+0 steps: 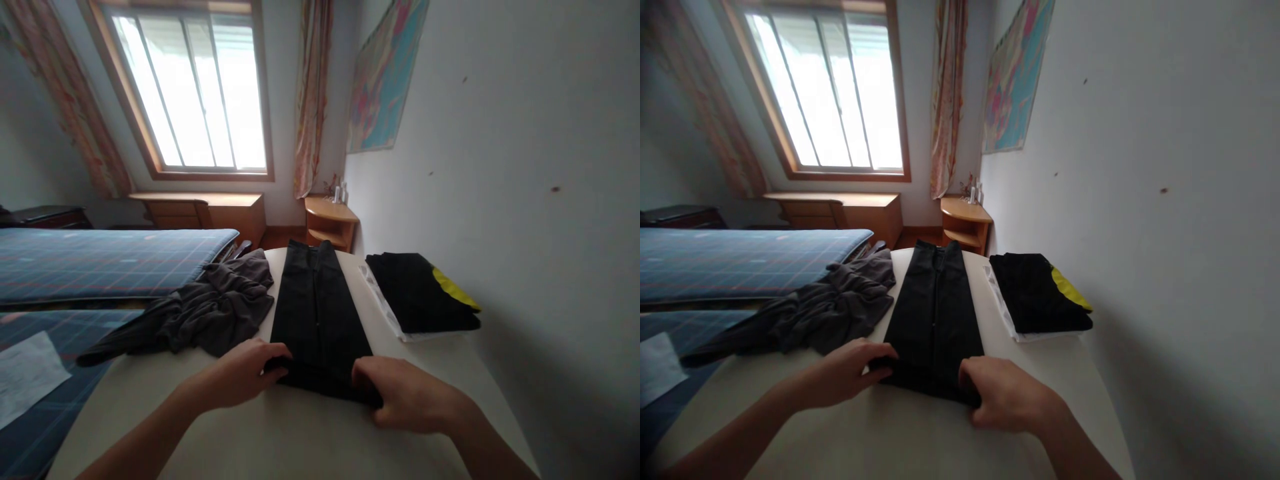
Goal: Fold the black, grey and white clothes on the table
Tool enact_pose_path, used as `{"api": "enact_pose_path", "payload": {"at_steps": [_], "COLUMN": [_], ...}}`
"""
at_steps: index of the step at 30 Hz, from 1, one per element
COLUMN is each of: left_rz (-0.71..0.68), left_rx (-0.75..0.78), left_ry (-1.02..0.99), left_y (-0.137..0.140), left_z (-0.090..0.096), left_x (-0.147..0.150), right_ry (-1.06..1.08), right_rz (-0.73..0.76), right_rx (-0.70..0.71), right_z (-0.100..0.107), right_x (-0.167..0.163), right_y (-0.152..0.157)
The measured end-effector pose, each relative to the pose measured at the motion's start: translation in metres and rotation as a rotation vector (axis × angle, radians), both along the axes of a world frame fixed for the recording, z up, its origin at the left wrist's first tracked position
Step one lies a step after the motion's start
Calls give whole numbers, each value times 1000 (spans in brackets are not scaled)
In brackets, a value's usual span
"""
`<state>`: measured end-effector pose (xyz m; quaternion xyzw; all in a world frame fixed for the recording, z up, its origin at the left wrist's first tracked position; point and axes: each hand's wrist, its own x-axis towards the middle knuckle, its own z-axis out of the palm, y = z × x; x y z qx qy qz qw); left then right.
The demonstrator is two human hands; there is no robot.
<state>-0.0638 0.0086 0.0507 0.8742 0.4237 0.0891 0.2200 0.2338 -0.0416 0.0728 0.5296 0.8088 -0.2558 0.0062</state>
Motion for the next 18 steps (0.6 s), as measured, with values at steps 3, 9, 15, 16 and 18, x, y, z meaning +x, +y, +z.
{"api": "enact_pose_path", "payload": {"at_steps": [3, 9, 15, 16, 18], "left_rz": [-27, -60, 22, 75, 218], "left_rx": [-80, -355, -397, -321, -188], "left_ry": [-135, -260, -502, -566, -683], "left_y": [7, 12, 17, 20, 27], "left_z": [-4, -11, -7, -7, -9], "left_x": [-6, -18, -17, -14, -10], "right_ry": [53, 175, 318, 363, 468], "right_rz": [56, 61, 14, -41, -181], "right_rx": [65, -64, -13, 48, 183], "right_z": [3, 6, 5, 1, -8], "right_x": [10, 26, 31, 29, 24], "right_y": [4, 12, 15, 18, 29]}}
